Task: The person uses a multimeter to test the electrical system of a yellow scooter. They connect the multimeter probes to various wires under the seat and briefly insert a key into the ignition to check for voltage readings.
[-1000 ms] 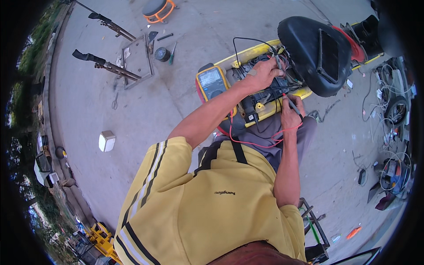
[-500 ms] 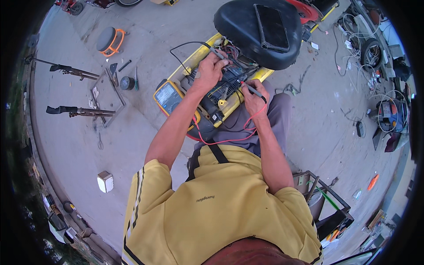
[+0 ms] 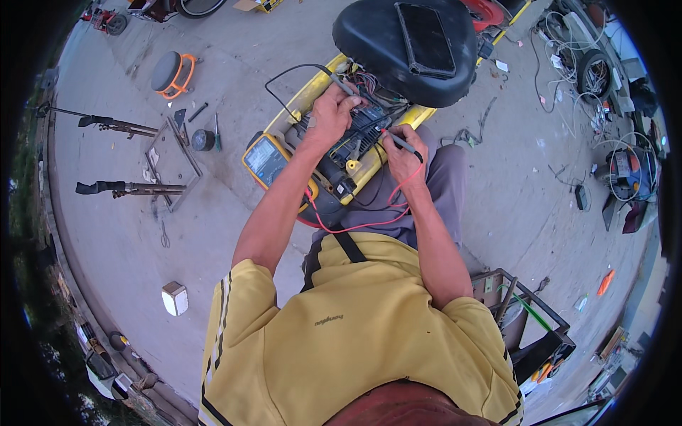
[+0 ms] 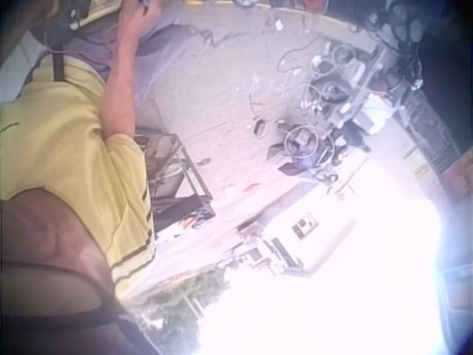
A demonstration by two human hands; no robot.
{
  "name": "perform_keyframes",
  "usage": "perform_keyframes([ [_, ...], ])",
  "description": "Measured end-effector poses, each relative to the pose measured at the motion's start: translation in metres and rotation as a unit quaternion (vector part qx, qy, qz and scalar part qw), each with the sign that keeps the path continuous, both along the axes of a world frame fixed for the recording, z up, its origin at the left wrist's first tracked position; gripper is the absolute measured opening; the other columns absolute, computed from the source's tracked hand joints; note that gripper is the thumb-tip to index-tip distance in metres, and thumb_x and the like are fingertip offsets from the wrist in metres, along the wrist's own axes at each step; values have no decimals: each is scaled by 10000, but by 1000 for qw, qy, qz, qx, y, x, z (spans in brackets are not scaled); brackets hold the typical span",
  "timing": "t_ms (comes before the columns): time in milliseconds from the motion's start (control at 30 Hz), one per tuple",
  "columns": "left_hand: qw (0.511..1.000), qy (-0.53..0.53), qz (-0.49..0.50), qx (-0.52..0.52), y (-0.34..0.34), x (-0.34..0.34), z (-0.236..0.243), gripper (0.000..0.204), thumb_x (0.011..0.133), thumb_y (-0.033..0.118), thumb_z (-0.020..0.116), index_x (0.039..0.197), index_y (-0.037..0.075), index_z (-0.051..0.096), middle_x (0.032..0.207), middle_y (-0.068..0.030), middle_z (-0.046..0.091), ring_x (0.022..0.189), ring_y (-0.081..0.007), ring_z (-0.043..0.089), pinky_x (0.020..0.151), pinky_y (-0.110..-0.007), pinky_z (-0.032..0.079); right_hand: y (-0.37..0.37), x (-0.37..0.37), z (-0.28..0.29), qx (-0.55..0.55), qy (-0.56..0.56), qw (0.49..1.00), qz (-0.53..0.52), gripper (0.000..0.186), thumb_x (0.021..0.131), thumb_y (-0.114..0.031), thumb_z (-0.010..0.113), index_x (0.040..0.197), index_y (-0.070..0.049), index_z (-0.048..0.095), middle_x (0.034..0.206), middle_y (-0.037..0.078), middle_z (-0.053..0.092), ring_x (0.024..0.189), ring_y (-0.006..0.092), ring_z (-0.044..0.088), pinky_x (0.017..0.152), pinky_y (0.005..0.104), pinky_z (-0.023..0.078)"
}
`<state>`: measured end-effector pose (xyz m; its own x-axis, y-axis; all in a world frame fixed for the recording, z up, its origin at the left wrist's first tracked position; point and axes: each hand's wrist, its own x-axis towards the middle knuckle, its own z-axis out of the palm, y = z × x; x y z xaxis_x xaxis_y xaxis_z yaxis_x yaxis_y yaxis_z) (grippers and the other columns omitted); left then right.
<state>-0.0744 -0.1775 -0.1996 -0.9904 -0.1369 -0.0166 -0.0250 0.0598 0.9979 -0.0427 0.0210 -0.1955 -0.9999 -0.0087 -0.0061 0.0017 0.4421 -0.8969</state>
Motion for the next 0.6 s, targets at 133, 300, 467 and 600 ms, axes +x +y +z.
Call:
perform_keyframes([
  [133,1000,-4,5,16,1,3,4,146,1012,33,589,1157,22,573,987,-101,760,527,-61,508,462,-217,416,0,0,1,1,1,1000,2,208,892,-174,744,970,15,701,886,181,739,778,283,737,722,368,558],
  [300,1000,-8,11,5,2,4,7,134,991,-14,581,1123,12,587,927,-90,757,537,-68,504,485,-262,413,1,0,0,-1,0,1000,1,203,891,-168,744,972,14,702,887,180,739,782,286,739,723,370,560],
  [467,1000,-15,15,10,4,6,12,132,992,-15,579,1122,13,586,931,-90,758,540,-69,504,487,-261,412,0,1,4,2,9,1000,2,202,890,-166,743,969,15,700,891,188,740,774,299,735,723,374,561],
  [600,1000,-15,6,10,0,5,5,127,1010,13,579,1137,15,578,970,-100,753,546,-77,530,487,-246,438,-2,1,5,11,46,999,13,167,886,-145,735,968,-2,709,901,162,703,779,303,712,720,386,556],
])
